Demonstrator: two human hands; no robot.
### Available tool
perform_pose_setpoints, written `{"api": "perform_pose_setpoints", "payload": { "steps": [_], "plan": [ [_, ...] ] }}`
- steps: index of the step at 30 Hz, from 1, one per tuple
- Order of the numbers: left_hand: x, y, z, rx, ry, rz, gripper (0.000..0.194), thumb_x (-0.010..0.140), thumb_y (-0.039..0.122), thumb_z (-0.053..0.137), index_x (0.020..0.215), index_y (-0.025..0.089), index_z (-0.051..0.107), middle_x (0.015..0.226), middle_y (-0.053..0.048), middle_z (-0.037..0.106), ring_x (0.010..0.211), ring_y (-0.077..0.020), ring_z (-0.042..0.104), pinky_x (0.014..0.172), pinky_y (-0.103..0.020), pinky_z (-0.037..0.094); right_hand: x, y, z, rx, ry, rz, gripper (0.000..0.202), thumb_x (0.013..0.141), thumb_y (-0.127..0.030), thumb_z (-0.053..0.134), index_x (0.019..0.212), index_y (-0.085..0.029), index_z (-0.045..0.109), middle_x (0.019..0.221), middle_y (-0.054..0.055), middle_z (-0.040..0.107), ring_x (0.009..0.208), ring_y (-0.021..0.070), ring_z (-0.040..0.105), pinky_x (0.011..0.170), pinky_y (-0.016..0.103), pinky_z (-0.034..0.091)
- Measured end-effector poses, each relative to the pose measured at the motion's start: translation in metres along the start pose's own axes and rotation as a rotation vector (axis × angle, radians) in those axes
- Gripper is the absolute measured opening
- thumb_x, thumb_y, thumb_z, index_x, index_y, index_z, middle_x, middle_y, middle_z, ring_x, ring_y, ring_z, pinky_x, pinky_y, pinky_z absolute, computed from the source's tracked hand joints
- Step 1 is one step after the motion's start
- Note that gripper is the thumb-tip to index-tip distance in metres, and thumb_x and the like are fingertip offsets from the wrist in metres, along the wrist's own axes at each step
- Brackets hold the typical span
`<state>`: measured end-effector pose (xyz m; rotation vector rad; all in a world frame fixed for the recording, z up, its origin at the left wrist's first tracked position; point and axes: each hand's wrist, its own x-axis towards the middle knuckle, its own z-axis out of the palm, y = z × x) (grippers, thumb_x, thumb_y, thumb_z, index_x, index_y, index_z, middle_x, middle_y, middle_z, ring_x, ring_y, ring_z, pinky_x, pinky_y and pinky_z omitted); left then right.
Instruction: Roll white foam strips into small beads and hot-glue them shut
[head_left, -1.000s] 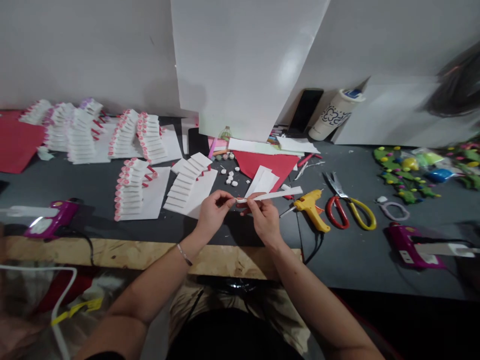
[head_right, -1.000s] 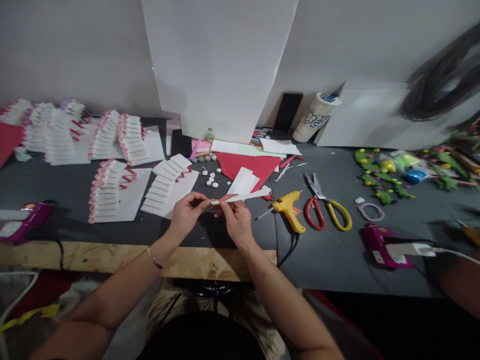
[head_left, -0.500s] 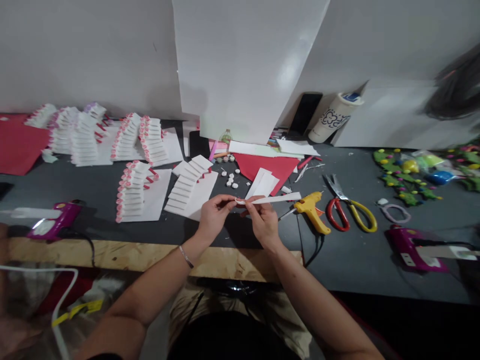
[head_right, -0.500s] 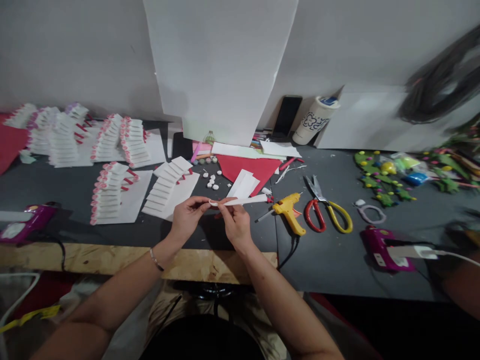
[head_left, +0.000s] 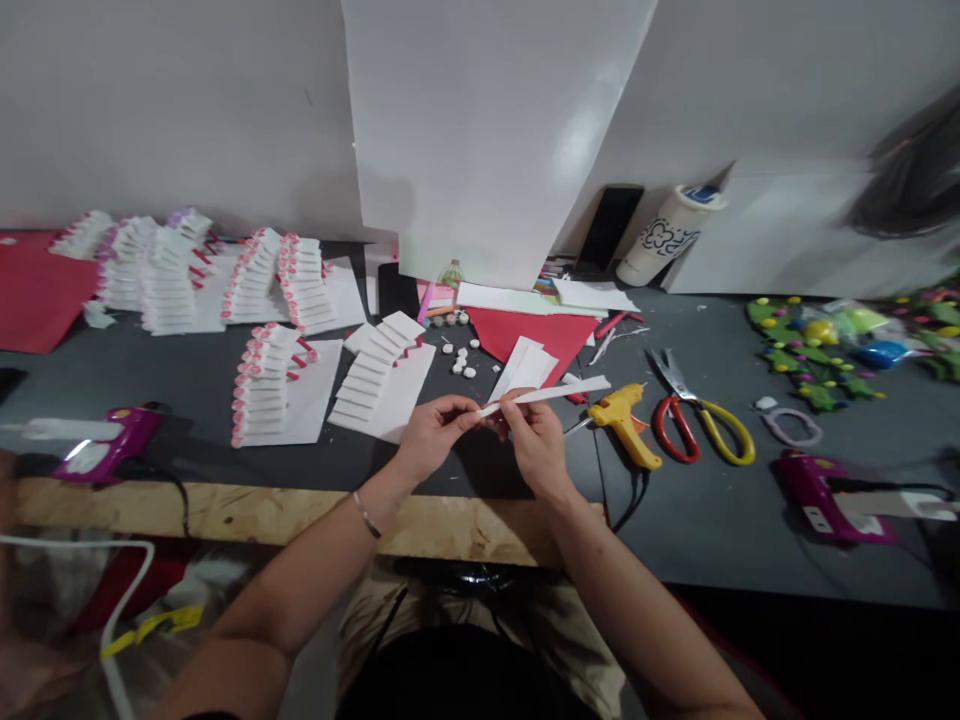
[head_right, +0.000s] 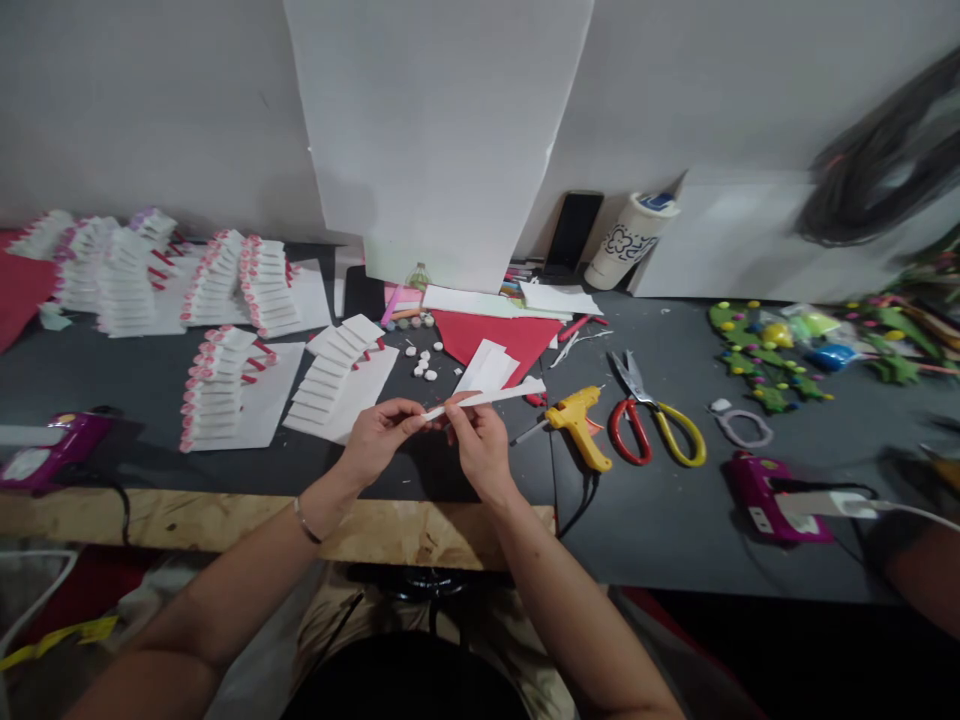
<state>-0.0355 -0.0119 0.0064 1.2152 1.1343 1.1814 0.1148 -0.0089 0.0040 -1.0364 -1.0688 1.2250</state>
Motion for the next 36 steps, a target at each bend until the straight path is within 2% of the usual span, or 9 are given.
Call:
{"api": "perform_pose_setpoints", "payload": {
  "steps": [4, 11, 21, 27, 30, 36],
  "plan": [
    [0.001, 0.000, -0.003, -0.022, 0.002, -0.024, 0.022, 0.073, 0.039, 0.078, 0.077, 0.018, 0.070, 0.074, -0.002, 0.071, 0.069, -0.0147, 0.065, 0.069, -0.028, 0.054, -0.001, -0.001, 0.001, -0.008, -0.005, 0.003, 0.031, 0.080, -0.053, 0.067, 0.082, -0.023, 0.059, 0.060, -0.003, 0.064, 0.052, 0.0134, 0.056, 0.047, 0.026, 0.041],
    [0.003, 0.000, -0.003, -0.046, 0.042, -0.046, 0.024, 0.067, 0.037, 0.082, 0.072, 0.018, 0.069, 0.069, 0.000, 0.069, 0.065, -0.0128, 0.061, 0.067, -0.026, 0.051, -0.006, 0.002, -0.002, -0.099, -0.003, -0.052, 0.026, 0.086, -0.048, 0.063, 0.084, -0.022, 0.059, 0.063, -0.002, 0.066, 0.051, 0.0123, 0.054, 0.050, 0.026, 0.042],
    [0.002, 0.000, -0.002, -0.042, 0.140, -0.031, 0.022, 0.065, 0.034, 0.082, 0.074, 0.018, 0.070, 0.071, 0.001, 0.069, 0.066, -0.0126, 0.061, 0.067, -0.025, 0.050, -0.011, 0.005, -0.003, -0.313, 0.014, -0.213, 0.023, 0.091, -0.043, 0.058, 0.086, -0.021, 0.063, 0.069, 0.000, 0.069, 0.051, 0.0124, 0.056, 0.051, 0.025, 0.045],
    [-0.001, 0.000, 0.001, 0.064, 0.148, 0.015, 0.018, 0.075, 0.036, 0.075, 0.080, 0.019, 0.074, 0.076, -0.003, 0.074, 0.073, -0.0163, 0.067, 0.074, -0.028, 0.053, -0.010, 0.006, -0.004, -0.470, -0.002, -0.344, 0.021, 0.095, -0.036, 0.054, 0.089, -0.021, 0.069, 0.082, 0.003, 0.074, 0.065, 0.0131, 0.066, 0.061, 0.023, 0.051],
    [-0.001, -0.001, 0.002, 0.058, 0.149, 0.045, 0.019, 0.074, 0.036, 0.076, 0.082, 0.019, 0.075, 0.082, -0.004, 0.076, 0.077, -0.0177, 0.069, 0.076, -0.030, 0.055, -0.009, 0.006, -0.005, -0.507, 0.012, -0.370, 0.023, 0.095, -0.036, 0.054, 0.089, -0.021, 0.070, 0.085, 0.003, 0.074, 0.072, 0.0147, 0.069, 0.065, 0.024, 0.053],
    [0.000, -0.004, 0.001, 0.054, 0.186, 0.030, 0.020, 0.070, 0.036, 0.078, 0.079, 0.018, 0.074, 0.076, -0.003, 0.075, 0.070, -0.0156, 0.067, 0.068, -0.027, 0.054, -0.008, 0.008, -0.005, -0.460, -0.034, -0.352, 0.025, 0.094, -0.042, 0.054, 0.087, -0.022, 0.068, 0.085, 0.005, 0.075, 0.075, 0.0174, 0.071, 0.067, 0.027, 0.054]
  ]
}}
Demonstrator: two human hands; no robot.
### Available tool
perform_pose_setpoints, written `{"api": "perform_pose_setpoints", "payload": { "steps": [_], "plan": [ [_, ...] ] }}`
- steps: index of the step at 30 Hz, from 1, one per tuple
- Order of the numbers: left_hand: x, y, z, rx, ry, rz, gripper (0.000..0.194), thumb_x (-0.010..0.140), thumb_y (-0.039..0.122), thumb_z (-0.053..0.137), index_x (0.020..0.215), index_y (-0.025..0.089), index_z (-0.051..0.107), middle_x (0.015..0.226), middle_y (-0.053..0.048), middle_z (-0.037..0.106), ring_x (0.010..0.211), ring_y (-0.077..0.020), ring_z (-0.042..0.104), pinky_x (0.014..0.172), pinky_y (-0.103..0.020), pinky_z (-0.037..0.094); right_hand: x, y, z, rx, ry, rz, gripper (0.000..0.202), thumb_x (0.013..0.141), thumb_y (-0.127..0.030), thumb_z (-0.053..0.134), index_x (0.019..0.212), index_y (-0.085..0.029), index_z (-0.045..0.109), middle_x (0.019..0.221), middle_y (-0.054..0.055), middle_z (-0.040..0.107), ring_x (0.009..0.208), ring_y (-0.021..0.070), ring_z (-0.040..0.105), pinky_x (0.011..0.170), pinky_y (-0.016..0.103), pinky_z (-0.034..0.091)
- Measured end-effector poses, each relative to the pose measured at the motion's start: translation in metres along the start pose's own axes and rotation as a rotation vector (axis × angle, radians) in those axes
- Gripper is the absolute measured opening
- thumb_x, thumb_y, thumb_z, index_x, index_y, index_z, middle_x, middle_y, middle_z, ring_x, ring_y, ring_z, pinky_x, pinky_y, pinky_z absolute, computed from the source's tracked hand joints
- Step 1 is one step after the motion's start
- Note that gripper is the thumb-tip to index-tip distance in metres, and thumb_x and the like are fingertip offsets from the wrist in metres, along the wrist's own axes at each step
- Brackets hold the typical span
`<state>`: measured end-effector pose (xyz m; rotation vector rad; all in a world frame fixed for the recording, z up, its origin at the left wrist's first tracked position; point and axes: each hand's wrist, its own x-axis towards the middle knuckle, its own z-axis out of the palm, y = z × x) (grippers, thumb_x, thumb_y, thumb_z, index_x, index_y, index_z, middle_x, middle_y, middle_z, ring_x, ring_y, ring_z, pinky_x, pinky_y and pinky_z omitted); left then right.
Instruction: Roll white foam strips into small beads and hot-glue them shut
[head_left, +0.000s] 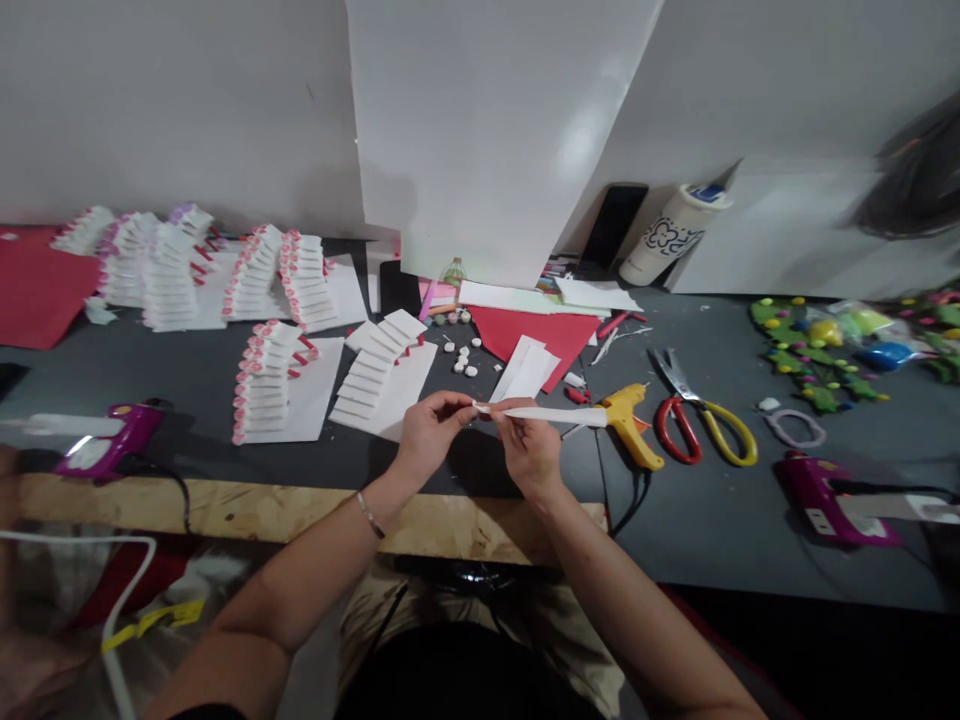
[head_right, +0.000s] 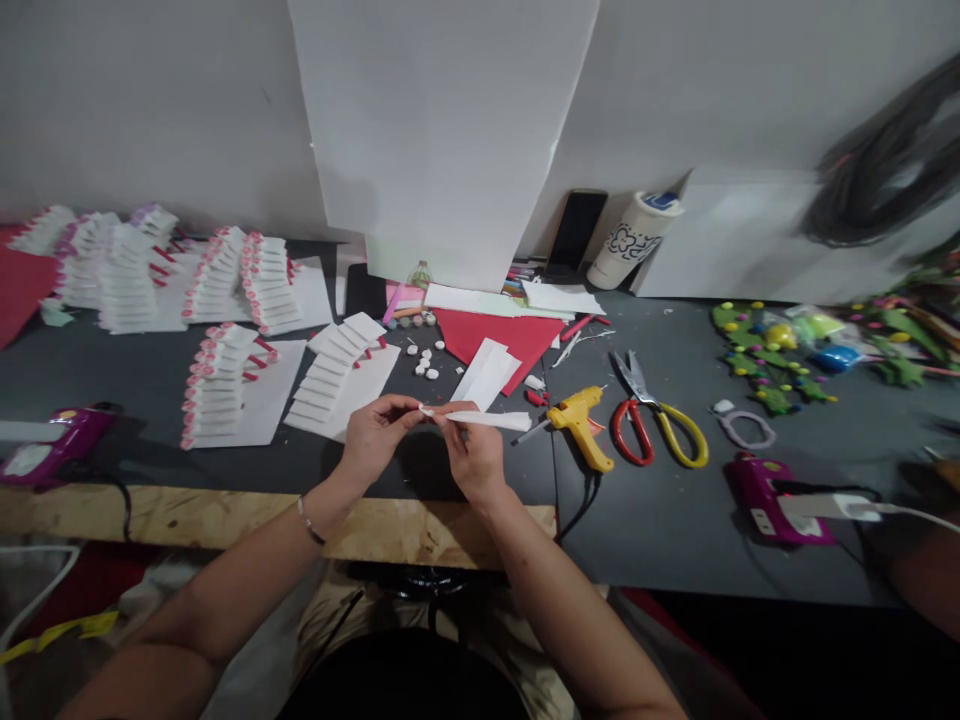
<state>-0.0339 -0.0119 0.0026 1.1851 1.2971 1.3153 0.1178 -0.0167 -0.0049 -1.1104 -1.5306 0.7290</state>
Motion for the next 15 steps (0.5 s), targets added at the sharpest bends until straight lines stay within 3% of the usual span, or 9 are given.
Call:
{"api": "perform_pose_setpoints", "payload": {
  "steps": [15],
  "plan": [
    [-0.0020, 0.0049, 0.0013, -0.041, -0.055, -0.028, 0.022, 0.071, 0.038, 0.078, 0.077, 0.018, 0.072, 0.072, -0.002, 0.072, 0.067, -0.0147, 0.065, 0.068, -0.027, 0.053, 0.0028, -0.0016, -0.0025, 0.074, 0.036, 0.137, 0.024, 0.089, -0.042, 0.061, 0.084, -0.021, 0.071, 0.081, 0.003, 0.074, 0.067, 0.0154, 0.065, 0.064, 0.026, 0.050]
  ]
}}
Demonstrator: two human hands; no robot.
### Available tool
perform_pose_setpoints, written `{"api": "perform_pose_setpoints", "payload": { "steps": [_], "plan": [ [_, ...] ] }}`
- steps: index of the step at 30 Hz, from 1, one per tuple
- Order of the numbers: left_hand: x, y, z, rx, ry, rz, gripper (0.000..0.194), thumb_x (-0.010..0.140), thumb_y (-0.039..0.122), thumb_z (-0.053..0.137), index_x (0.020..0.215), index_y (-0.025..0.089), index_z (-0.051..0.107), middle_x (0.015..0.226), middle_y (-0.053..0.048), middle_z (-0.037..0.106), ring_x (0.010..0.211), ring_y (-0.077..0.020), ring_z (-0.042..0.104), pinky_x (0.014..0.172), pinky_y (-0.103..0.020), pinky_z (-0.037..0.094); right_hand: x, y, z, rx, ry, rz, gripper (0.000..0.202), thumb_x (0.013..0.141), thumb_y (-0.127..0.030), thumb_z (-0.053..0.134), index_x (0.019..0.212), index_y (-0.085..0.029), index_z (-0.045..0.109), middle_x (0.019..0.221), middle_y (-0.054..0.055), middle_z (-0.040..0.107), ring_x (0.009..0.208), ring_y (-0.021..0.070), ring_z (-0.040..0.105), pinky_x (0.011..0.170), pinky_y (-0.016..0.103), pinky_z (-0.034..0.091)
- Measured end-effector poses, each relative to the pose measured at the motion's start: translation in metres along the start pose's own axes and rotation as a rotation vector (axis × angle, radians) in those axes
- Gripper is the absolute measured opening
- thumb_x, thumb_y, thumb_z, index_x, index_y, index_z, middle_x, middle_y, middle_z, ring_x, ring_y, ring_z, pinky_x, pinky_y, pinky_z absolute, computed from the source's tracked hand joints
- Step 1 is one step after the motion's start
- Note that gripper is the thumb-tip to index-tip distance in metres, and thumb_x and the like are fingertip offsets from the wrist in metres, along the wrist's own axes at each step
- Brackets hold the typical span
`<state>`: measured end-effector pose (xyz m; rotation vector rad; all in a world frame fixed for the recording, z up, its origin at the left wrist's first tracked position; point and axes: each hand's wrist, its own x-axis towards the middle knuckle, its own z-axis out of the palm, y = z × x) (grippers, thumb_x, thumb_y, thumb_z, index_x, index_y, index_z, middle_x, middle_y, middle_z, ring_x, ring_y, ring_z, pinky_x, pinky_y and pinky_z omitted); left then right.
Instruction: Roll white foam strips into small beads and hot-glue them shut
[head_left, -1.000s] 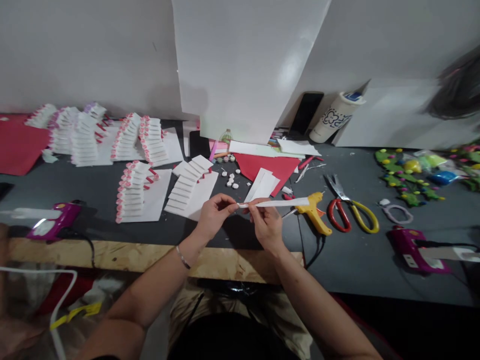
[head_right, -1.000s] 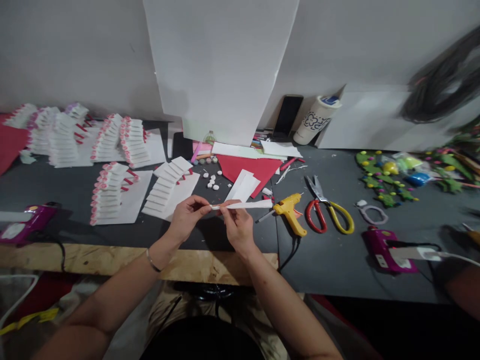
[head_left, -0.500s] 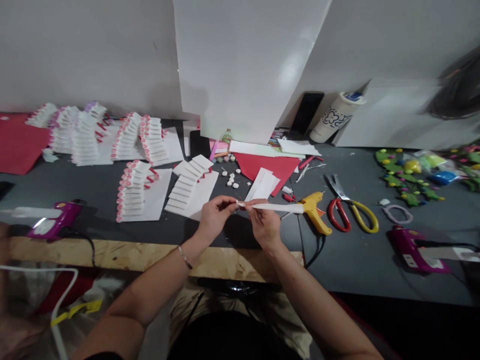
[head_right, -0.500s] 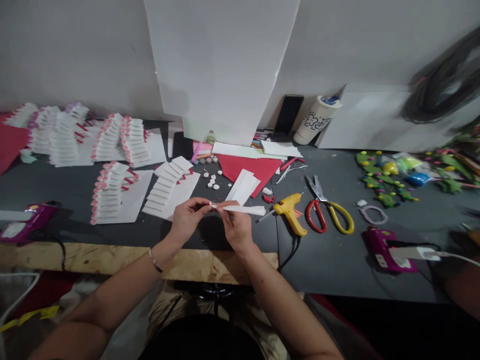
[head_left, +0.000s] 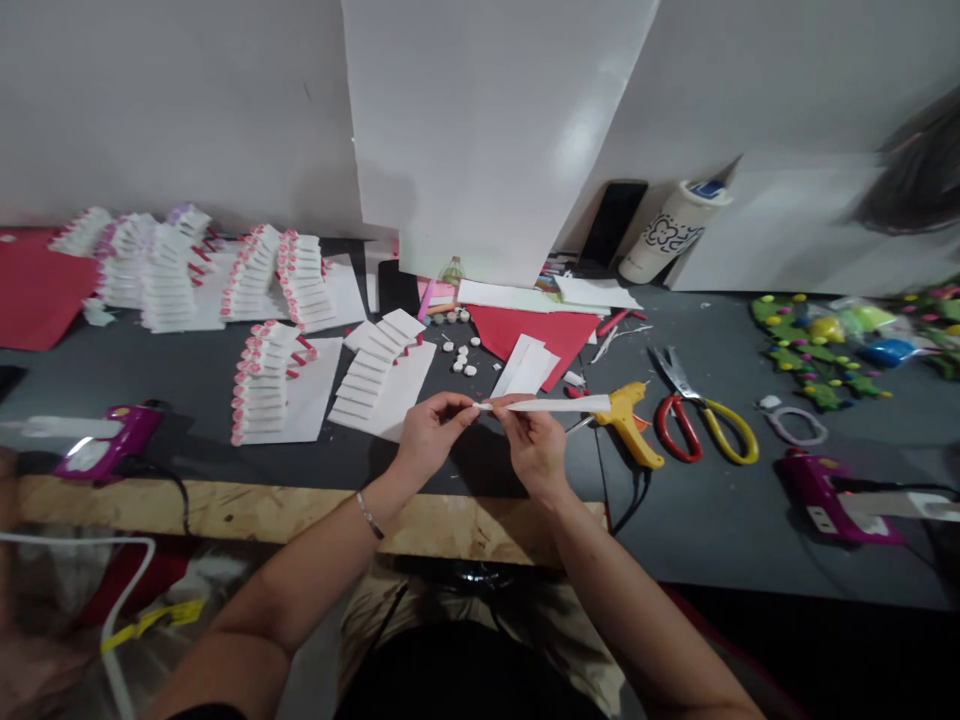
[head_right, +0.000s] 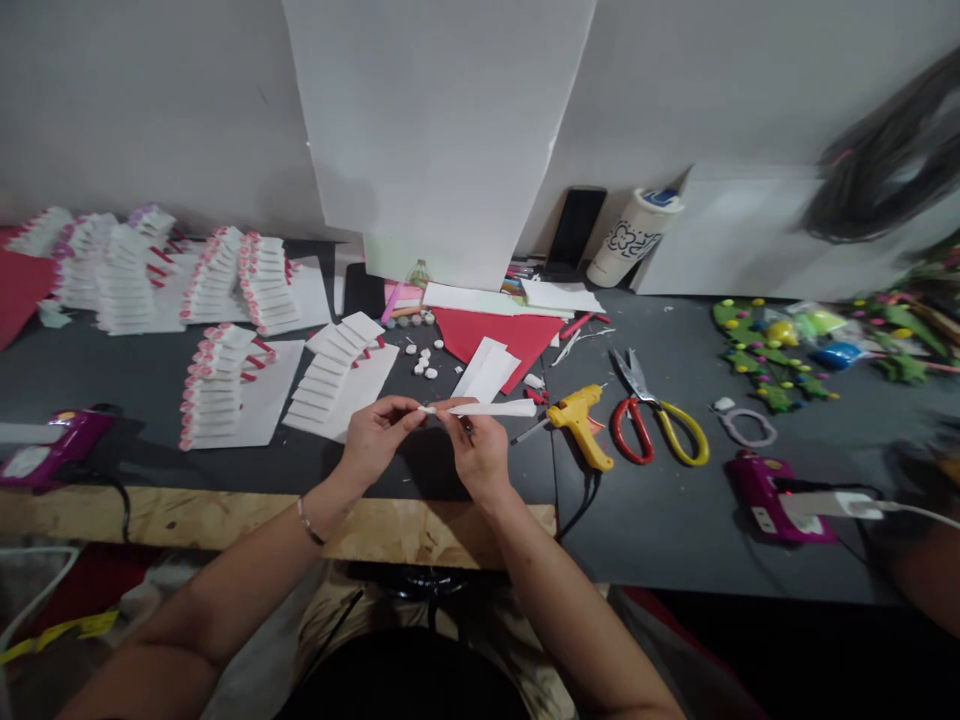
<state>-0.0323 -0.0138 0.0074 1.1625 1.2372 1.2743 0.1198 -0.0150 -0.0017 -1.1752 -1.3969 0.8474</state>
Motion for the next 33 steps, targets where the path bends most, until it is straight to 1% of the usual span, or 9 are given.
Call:
{"api": "perform_pose_setpoints", "payload": {
  "steps": [5, 7, 14, 17, 20, 23, 26, 29, 33],
  "plan": [
    [0.001, 0.002, 0.001, -0.116, -0.040, -0.091, 0.027, 0.065, 0.040, 0.083, 0.074, 0.017, 0.071, 0.069, -0.001, 0.071, 0.064, -0.0133, 0.063, 0.068, -0.027, 0.053, 0.002, -0.006, 0.001, 0.050, 0.028, 0.056, 0.028, 0.087, -0.045, 0.061, 0.080, -0.020, 0.069, 0.065, -0.001, 0.066, 0.052, 0.0116, 0.054, 0.051, 0.023, 0.044],
    [0.002, 0.003, 0.001, -0.174, -0.063, -0.139, 0.031, 0.062, 0.042, 0.085, 0.073, 0.017, 0.071, 0.067, -0.001, 0.070, 0.062, -0.0131, 0.062, 0.068, -0.027, 0.053, 0.001, -0.006, 0.000, 0.053, 0.013, 0.055, 0.028, 0.087, -0.045, 0.061, 0.081, -0.020, 0.069, 0.065, -0.001, 0.066, 0.051, 0.0111, 0.053, 0.050, 0.023, 0.043],
    [0.004, 0.005, -0.001, -0.240, -0.082, -0.220, 0.031, 0.057, 0.038, 0.088, 0.068, 0.016, 0.069, 0.063, 0.000, 0.067, 0.060, -0.0121, 0.061, 0.065, -0.026, 0.052, -0.005, -0.004, -0.003, -0.053, -0.037, -0.090, 0.023, 0.090, -0.041, 0.059, 0.086, -0.023, 0.072, 0.079, 0.003, 0.073, 0.063, 0.0157, 0.063, 0.062, 0.028, 0.052],
    [0.005, 0.002, -0.001, -0.232, -0.039, -0.199, 0.031, 0.056, 0.036, 0.088, 0.069, 0.016, 0.068, 0.064, 0.001, 0.067, 0.061, -0.0117, 0.062, 0.066, -0.026, 0.053, -0.006, -0.005, -0.003, -0.112, -0.033, -0.124, 0.025, 0.092, -0.042, 0.057, 0.087, -0.024, 0.073, 0.078, 0.003, 0.074, 0.069, 0.0180, 0.067, 0.067, 0.030, 0.054],
    [0.004, -0.002, 0.000, -0.148, 0.008, -0.135, 0.027, 0.062, 0.037, 0.084, 0.074, 0.016, 0.071, 0.068, -0.001, 0.071, 0.065, -0.0138, 0.065, 0.070, -0.028, 0.055, -0.004, -0.006, 0.000, -0.160, -0.018, -0.171, 0.029, 0.094, -0.044, 0.054, 0.087, -0.024, 0.073, 0.083, 0.005, 0.076, 0.074, 0.0197, 0.070, 0.070, 0.032, 0.055],
    [0.001, -0.004, 0.001, -0.003, 0.046, -0.036, 0.021, 0.072, 0.038, 0.078, 0.080, 0.018, 0.076, 0.079, -0.005, 0.076, 0.075, -0.0181, 0.070, 0.077, -0.032, 0.057, -0.002, -0.004, 0.002, -0.190, -0.014, -0.204, 0.030, 0.094, -0.044, 0.053, 0.086, -0.023, 0.073, 0.085, 0.007, 0.076, 0.077, 0.0204, 0.071, 0.072, 0.033, 0.056],
    [-0.001, -0.003, 0.000, 0.043, 0.031, 0.026, 0.020, 0.074, 0.036, 0.076, 0.086, 0.020, 0.078, 0.090, -0.005, 0.078, 0.084, -0.0199, 0.072, 0.083, -0.033, 0.057, -0.001, -0.002, 0.003, -0.173, -0.013, -0.234, 0.029, 0.095, -0.042, 0.053, 0.086, -0.022, 0.072, 0.087, 0.007, 0.077, 0.079, 0.0202, 0.072, 0.075, 0.032, 0.056],
    [-0.001, -0.004, 0.000, 0.022, 0.025, 0.023, 0.021, 0.071, 0.035, 0.078, 0.085, 0.020, 0.078, 0.089, -0.005, 0.078, 0.083, -0.0191, 0.072, 0.081, -0.031, 0.057, -0.001, -0.001, 0.004, -0.152, -0.017, -0.229, 0.028, 0.095, -0.042, 0.054, 0.086, -0.022, 0.072, 0.087, 0.006, 0.077, 0.079, 0.0198, 0.072, 0.074, 0.031, 0.056],
    [0.001, -0.006, 0.000, 0.012, 0.080, -0.012, 0.020, 0.069, 0.036, 0.080, 0.079, 0.019, 0.077, 0.080, -0.004, 0.077, 0.076, -0.0177, 0.070, 0.075, -0.030, 0.057, -0.002, -0.002, 0.004, -0.120, -0.056, -0.161, 0.026, 0.093, -0.041, 0.055, 0.086, -0.023, 0.073, 0.088, 0.005, 0.078, 0.080, 0.0201, 0.072, 0.075, 0.032, 0.056]
  ]
}}
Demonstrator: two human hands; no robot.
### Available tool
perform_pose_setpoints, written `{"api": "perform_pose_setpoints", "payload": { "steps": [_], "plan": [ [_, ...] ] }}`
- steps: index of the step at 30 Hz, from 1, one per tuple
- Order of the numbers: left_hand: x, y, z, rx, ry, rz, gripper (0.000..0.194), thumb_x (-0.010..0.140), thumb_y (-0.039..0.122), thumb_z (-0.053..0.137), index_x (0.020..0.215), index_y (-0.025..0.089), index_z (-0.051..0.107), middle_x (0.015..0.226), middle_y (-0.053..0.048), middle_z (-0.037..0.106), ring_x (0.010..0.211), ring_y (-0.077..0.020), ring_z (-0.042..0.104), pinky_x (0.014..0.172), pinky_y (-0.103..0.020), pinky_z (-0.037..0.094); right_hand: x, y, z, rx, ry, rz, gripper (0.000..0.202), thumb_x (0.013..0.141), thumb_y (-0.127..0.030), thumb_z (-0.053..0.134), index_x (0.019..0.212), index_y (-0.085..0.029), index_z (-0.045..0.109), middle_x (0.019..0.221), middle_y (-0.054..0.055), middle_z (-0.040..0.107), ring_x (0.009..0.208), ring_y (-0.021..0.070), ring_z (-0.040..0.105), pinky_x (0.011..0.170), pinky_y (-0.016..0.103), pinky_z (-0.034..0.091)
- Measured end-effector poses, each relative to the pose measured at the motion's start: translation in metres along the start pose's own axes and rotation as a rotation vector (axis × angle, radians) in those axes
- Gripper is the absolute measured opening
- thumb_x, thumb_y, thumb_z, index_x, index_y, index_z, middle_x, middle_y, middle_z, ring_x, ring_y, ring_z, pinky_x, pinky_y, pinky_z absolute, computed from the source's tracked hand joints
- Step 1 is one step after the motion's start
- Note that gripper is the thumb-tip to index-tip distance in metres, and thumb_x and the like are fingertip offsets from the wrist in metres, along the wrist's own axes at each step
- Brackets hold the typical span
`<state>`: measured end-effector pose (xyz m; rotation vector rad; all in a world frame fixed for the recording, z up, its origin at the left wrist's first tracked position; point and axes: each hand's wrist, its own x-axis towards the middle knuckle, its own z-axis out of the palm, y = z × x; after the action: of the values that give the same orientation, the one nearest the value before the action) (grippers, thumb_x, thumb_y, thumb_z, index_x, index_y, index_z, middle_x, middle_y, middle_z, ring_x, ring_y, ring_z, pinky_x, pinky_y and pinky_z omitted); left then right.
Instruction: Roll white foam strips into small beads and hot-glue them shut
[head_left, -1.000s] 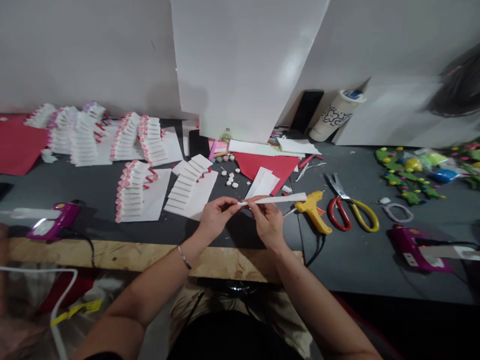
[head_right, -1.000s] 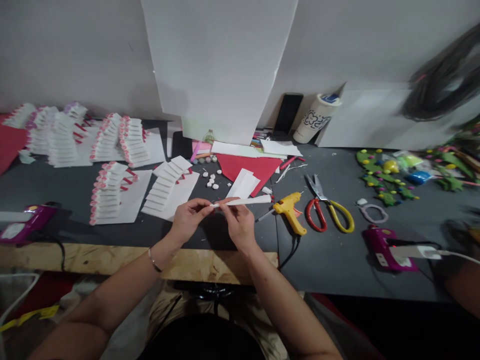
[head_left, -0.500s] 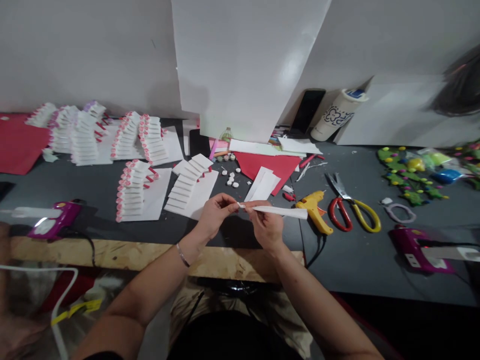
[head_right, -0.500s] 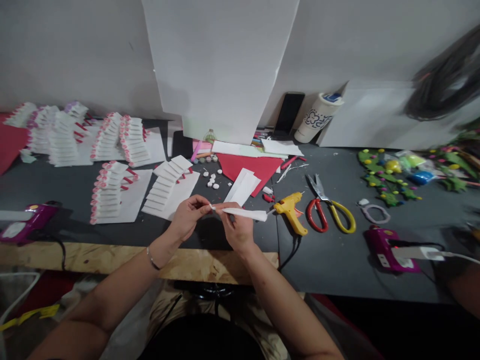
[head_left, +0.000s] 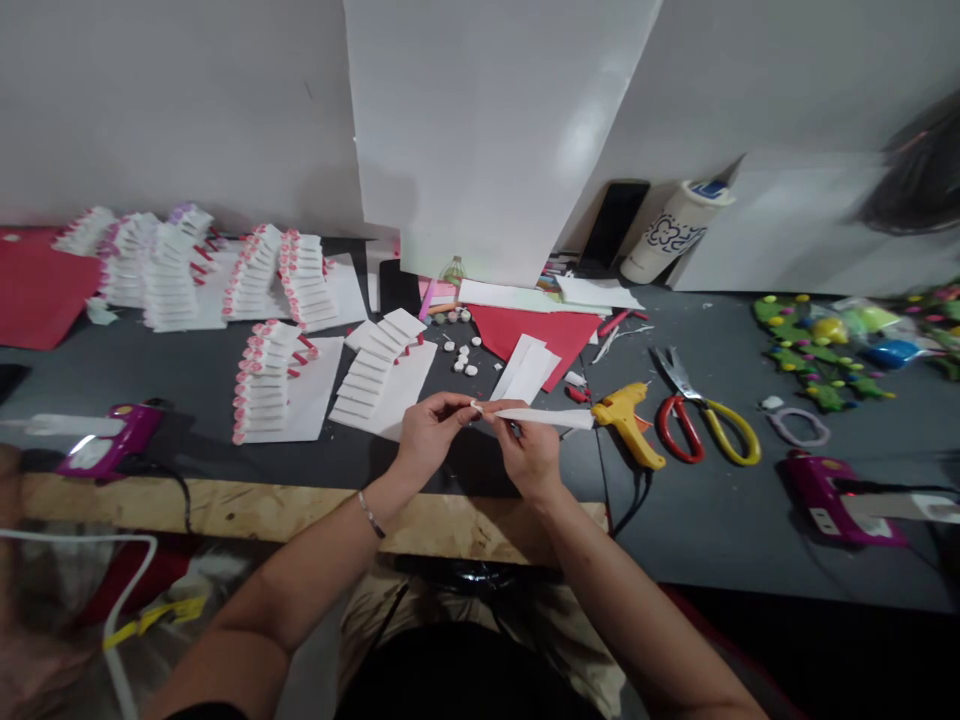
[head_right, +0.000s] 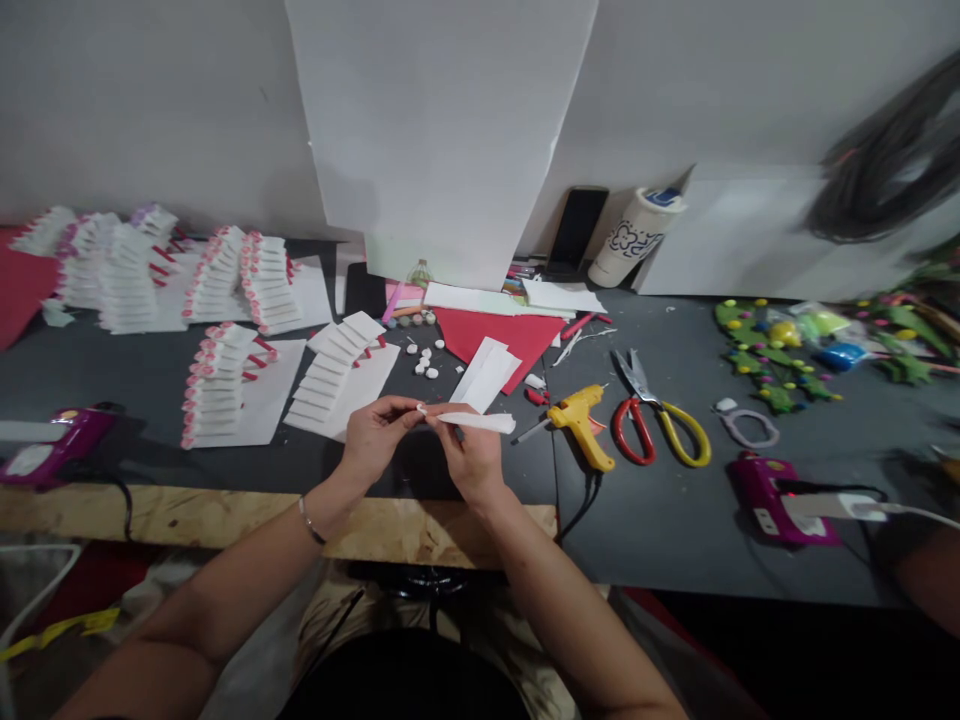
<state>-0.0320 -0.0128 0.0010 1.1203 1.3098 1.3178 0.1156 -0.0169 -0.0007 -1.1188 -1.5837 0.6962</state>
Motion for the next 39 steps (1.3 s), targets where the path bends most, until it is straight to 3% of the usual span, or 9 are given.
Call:
{"api": "perform_pose_setpoints", "payload": {
  "steps": [7, 13, 17, 22, 31, 39],
  "plan": [
    [-0.0010, 0.0010, 0.0033, -0.073, -0.013, -0.046, 0.026, 0.066, 0.040, 0.082, 0.078, 0.018, 0.075, 0.074, -0.004, 0.076, 0.070, -0.0176, 0.070, 0.072, -0.032, 0.058, -0.0013, -0.0006, -0.0025, 0.093, -0.018, 0.117, 0.023, 0.092, -0.040, 0.059, 0.088, -0.024, 0.074, 0.087, 0.004, 0.077, 0.079, 0.0189, 0.070, 0.073, 0.030, 0.054],
    [-0.0011, 0.0029, 0.0037, -0.082, 0.001, -0.068, 0.024, 0.064, 0.039, 0.083, 0.074, 0.018, 0.075, 0.073, -0.003, 0.075, 0.069, -0.0162, 0.069, 0.070, -0.029, 0.057, 0.0014, 0.0018, -0.0013, 0.140, 0.060, 0.086, 0.021, 0.088, -0.039, 0.063, 0.080, -0.021, 0.071, 0.086, 0.004, 0.072, 0.081, 0.0183, 0.066, 0.074, 0.031, 0.052],
    [-0.0014, 0.0054, 0.0043, -0.140, -0.054, -0.119, 0.024, 0.062, 0.038, 0.084, 0.072, 0.018, 0.074, 0.069, -0.002, 0.074, 0.065, -0.0156, 0.068, 0.070, -0.029, 0.057, 0.0028, 0.0011, -0.0001, 0.204, 0.091, 0.237, 0.024, 0.084, -0.042, 0.065, 0.079, -0.019, 0.070, 0.076, 0.001, 0.070, 0.063, 0.0138, 0.059, 0.062, 0.027, 0.049],
    [-0.0018, 0.0068, 0.0046, -0.155, -0.114, -0.151, 0.030, 0.063, 0.042, 0.084, 0.075, 0.017, 0.075, 0.068, -0.003, 0.074, 0.063, -0.0168, 0.068, 0.068, -0.031, 0.057, 0.0049, 0.0011, 0.0009, 0.303, 0.077, 0.345, 0.030, 0.077, -0.048, 0.067, 0.079, -0.018, 0.069, 0.072, 0.001, 0.069, 0.064, 0.0148, 0.060, 0.063, 0.028, 0.050],
    [-0.0001, 0.0021, 0.0038, -0.155, -0.082, -0.112, 0.026, 0.065, 0.038, 0.083, 0.076, 0.018, 0.071, 0.073, -0.001, 0.071, 0.070, -0.0147, 0.065, 0.074, -0.030, 0.055, 0.0041, 0.0030, 0.0035, 0.297, 0.080, 0.350, 0.035, 0.079, -0.053, 0.066, 0.081, -0.018, 0.069, 0.066, 0.000, 0.065, 0.056, 0.0133, 0.053, 0.054, 0.026, 0.044],
    [0.0003, 0.0047, 0.0002, -0.243, -0.180, -0.098, 0.028, 0.065, 0.031, 0.084, 0.082, 0.017, 0.067, 0.079, 0.000, 0.066, 0.075, -0.0118, 0.061, 0.076, -0.025, 0.051, 0.0034, 0.0001, 0.0026, 0.293, 0.073, 0.347, 0.033, 0.079, -0.051, 0.066, 0.080, -0.018, 0.068, 0.064, -0.001, 0.063, 0.057, 0.0125, 0.052, 0.055, 0.025, 0.043]
  ]
}}
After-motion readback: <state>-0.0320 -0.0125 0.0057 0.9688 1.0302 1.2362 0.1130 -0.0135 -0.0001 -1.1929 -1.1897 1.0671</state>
